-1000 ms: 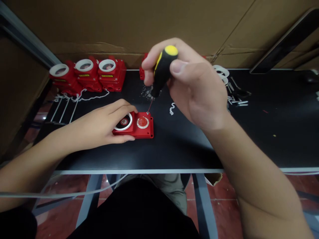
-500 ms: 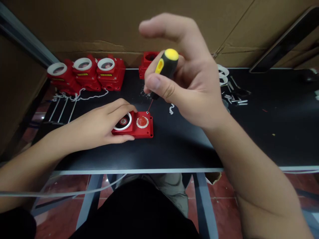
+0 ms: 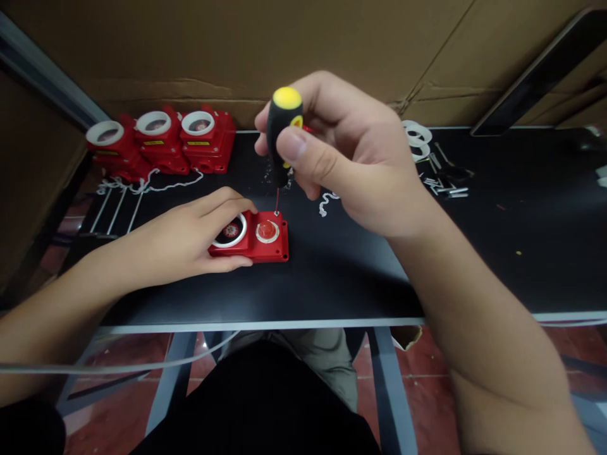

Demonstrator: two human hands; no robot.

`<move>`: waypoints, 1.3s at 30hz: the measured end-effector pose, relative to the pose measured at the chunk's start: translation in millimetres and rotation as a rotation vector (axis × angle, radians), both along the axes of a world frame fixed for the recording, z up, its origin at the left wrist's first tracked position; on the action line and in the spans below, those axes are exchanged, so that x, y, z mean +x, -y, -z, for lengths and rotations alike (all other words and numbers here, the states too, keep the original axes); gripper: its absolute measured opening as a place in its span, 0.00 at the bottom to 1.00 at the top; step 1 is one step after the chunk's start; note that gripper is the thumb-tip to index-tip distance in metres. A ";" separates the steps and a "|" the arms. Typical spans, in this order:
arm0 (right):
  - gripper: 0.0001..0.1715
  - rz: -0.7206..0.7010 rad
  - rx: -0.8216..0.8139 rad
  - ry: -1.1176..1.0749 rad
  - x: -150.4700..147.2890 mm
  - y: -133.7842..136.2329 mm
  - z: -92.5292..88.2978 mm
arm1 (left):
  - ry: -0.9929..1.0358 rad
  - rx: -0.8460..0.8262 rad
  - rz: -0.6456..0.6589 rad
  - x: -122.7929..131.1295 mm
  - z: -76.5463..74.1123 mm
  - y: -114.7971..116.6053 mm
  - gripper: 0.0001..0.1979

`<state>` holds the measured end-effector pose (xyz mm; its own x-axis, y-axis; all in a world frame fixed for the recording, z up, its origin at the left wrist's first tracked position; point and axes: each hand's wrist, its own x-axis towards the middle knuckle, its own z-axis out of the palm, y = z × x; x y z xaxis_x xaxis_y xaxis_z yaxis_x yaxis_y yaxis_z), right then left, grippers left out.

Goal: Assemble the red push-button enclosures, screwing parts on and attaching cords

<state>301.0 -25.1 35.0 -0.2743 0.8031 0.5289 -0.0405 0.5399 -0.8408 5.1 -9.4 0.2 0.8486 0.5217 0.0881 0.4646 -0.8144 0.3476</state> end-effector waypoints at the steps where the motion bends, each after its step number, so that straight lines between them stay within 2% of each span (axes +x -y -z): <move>1: 0.27 0.000 0.010 0.009 -0.6 -0.3 0.5 | 0.001 0.004 0.004 -0.2 -0.1 0.0 0.34; 9: 0.30 -0.013 0.087 -0.038 -6.9 -5.8 11.3 | -0.015 0.017 -0.005 -0.5 -2.0 1.4 0.34; 12: 0.24 -0.007 0.071 -0.036 -4.7 -5.1 12.0 | -0.020 0.020 -0.003 -0.3 -2.3 1.5 0.34; 15: 0.28 -0.003 0.006 -0.041 -1.6 -4.4 9.0 | -0.022 0.030 0.009 -0.1 -2.8 1.2 0.35; 19: 0.18 -0.014 -0.030 -0.027 2.0 -4.5 5.5 | -0.037 0.015 -0.009 0.2 -3.7 0.4 0.34; 21: 0.17 0.011 -0.013 0.004 3.2 -3.9 5.5 | -0.041 0.006 -0.014 0.3 -3.5 0.0 0.34; 26: 0.25 0.025 0.072 0.047 2.7 -1.8 6.4 | -0.027 0.016 0.001 -0.2 -2.4 0.4 0.34; 29: 0.29 0.026 0.063 0.060 -0.9 -1.5 4.7 | -0.028 0.025 0.007 -0.3 -2.6 0.7 0.34; 34: 0.35 0.045 0.064 -0.043 -9.3 -3.6 5.9 | -0.041 0.018 -0.007 0.1 -3.0 1.4 0.34; 36: 0.33 0.040 0.090 -0.061 -10.2 -4.0 8.4 | -0.039 0.009 -0.011 0.2 -2.7 1.7 0.34; 39: 0.23 0.059 0.096 -0.049 -7.7 -3.4 11.0 | -0.028 0.003 -0.004 0.0 -2.2 2.0 0.34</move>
<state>293.3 -21.7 24.0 -0.2005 0.7622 0.6155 -0.0460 0.6202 -0.7831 5.1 -11.4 2.4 0.8485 0.5251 0.0660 0.4776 -0.8135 0.3319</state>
